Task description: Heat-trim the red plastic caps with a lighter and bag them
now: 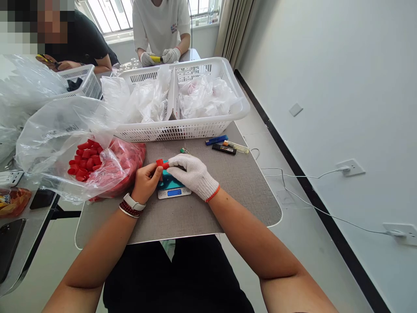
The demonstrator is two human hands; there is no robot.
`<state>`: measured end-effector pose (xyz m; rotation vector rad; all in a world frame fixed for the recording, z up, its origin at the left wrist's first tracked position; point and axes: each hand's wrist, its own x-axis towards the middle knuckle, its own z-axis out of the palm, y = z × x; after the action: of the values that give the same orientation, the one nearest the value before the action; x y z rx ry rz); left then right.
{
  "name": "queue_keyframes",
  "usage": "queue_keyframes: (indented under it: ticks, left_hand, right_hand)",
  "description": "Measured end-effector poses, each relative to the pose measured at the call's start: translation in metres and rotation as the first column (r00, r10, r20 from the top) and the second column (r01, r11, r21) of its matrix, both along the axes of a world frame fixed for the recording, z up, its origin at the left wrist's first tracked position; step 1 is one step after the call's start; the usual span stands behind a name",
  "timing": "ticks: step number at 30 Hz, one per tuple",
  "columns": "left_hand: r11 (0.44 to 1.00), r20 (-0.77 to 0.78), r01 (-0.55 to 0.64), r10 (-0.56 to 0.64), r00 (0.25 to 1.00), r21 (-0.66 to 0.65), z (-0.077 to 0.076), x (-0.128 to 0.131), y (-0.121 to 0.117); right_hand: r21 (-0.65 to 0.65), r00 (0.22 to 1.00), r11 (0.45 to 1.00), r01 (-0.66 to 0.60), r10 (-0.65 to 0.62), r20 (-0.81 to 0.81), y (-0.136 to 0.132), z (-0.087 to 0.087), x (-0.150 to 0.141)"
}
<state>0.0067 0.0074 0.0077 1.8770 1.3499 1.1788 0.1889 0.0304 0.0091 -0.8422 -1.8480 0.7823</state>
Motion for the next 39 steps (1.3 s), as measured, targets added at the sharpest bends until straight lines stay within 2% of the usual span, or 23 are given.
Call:
queue_keyframes:
  ticks: [4, 10, 18, 25, 33, 36, 39]
  left_hand:
    - [0.999, -0.001, -0.004, 0.004, 1.0, 0.032, -0.0007, 0.0004, 0.0007]
    - [0.999, 0.027, 0.038, -0.037, 0.999, -0.027, 0.0006, -0.001, -0.0012]
    - [0.999, 0.022, 0.007, -0.006, 1.0, -0.037, -0.0007, -0.0008, 0.0001]
    - [0.999, 0.005, 0.026, -0.026, 1.0, 0.027, 0.0008, 0.0004, 0.0006]
    - [0.996, 0.057, 0.057, -0.053, 0.997, -0.066, 0.001, -0.0005, -0.0027]
    - [0.997, 0.031, 0.039, -0.037, 0.999, -0.068, -0.0007, -0.0007, -0.0018]
    - [1.0, -0.027, 0.016, -0.016, 1.0, -0.014, -0.0023, -0.0008, 0.0002]
  right_hand:
    - [-0.015, 0.999, 0.999, 0.032, -0.032, 0.0, 0.0006, -0.001, 0.0004]
    - [-0.02, 1.0, 1.0, -0.001, 0.001, 0.025, -0.0007, 0.0015, 0.0015]
    - [0.106, 0.998, 0.994, 0.026, -0.033, 0.056, 0.0003, 0.0015, 0.0002]
    - [0.017, 0.999, 0.999, 0.036, -0.037, 0.035, 0.0004, -0.0007, 0.0018]
    - [0.054, 0.999, 0.998, 0.017, -0.019, 0.036, -0.0003, 0.0032, 0.0006]
    - [0.083, 1.0, 0.996, 0.015, -0.017, 0.02, 0.0002, 0.002, 0.0003]
    - [0.088, 0.999, 0.996, 0.02, -0.022, 0.025, 0.0007, 0.0003, 0.0007]
